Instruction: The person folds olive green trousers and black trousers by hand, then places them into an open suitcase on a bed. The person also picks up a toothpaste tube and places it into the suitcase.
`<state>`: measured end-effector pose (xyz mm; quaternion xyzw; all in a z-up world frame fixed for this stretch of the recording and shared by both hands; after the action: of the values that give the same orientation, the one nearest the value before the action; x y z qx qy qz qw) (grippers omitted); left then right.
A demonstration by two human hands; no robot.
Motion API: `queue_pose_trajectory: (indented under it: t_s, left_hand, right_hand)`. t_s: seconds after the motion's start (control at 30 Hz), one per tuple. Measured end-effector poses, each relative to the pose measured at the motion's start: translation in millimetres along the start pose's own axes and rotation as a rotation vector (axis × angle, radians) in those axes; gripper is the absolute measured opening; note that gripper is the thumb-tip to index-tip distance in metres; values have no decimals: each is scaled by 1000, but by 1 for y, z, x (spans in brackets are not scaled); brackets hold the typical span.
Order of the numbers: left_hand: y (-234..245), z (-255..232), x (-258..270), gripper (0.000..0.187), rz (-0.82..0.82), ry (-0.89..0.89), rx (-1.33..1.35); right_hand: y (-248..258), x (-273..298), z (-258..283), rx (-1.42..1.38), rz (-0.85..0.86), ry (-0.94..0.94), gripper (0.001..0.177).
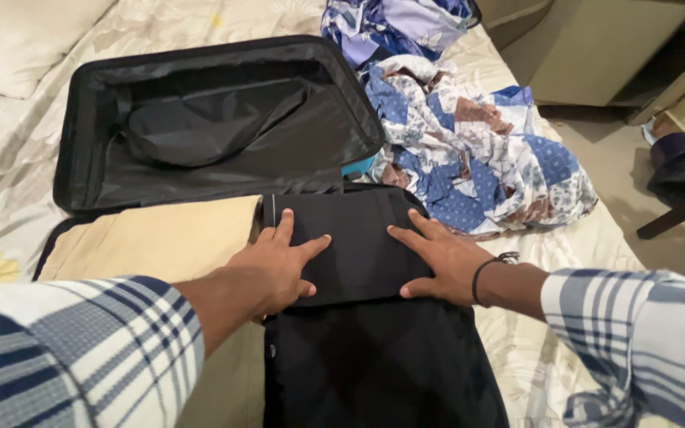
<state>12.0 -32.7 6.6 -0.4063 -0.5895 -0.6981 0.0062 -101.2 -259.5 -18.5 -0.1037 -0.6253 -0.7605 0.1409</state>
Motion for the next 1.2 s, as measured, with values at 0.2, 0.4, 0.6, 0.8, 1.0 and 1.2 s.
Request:
queue_pose_trajectory:
  t_s: [0.2, 0.4, 0.6, 0.8, 1.0, 1.2]
  left_hand:
    - [-9, 8, -5, 81, -34, -88, 30]
    - [-6, -1, -7, 83, -116, -56, 41]
    - [-9, -6, -8, 86, -260, -108, -182]
    - [-16, -3, -28, 102, -142, -123, -4]
    - [-29, -7, -31, 109, -194, -96, -89]
    - [-25, -1, -15, 104, -107, -57, -58]
  right_hand:
    - [-18, -15, -11, -10, 94, -49, 96]
    - [-27, -27, -16, -36, 117, -77, 99]
    - [-27, -28, -16, -71, 55, -47, 96]
    - [-33, -31, -8, -143, 52, -95, 92]
    - [-43, -34, -12, -132, 59, -71, 97]
    - [-33, -18, -20, -87, 90, 29, 113]
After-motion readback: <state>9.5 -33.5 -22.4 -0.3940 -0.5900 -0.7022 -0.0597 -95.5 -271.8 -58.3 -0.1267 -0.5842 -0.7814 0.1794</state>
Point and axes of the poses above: each hand's wrist, its own x-axis away from the middle knuckle, its own y-axis out of the back of the hand, z = x × y, the point moved 3 cm from there along -x, towards the middle knuckle, and after that the axes turned 10 degrees about y, right-handed, at the moved point
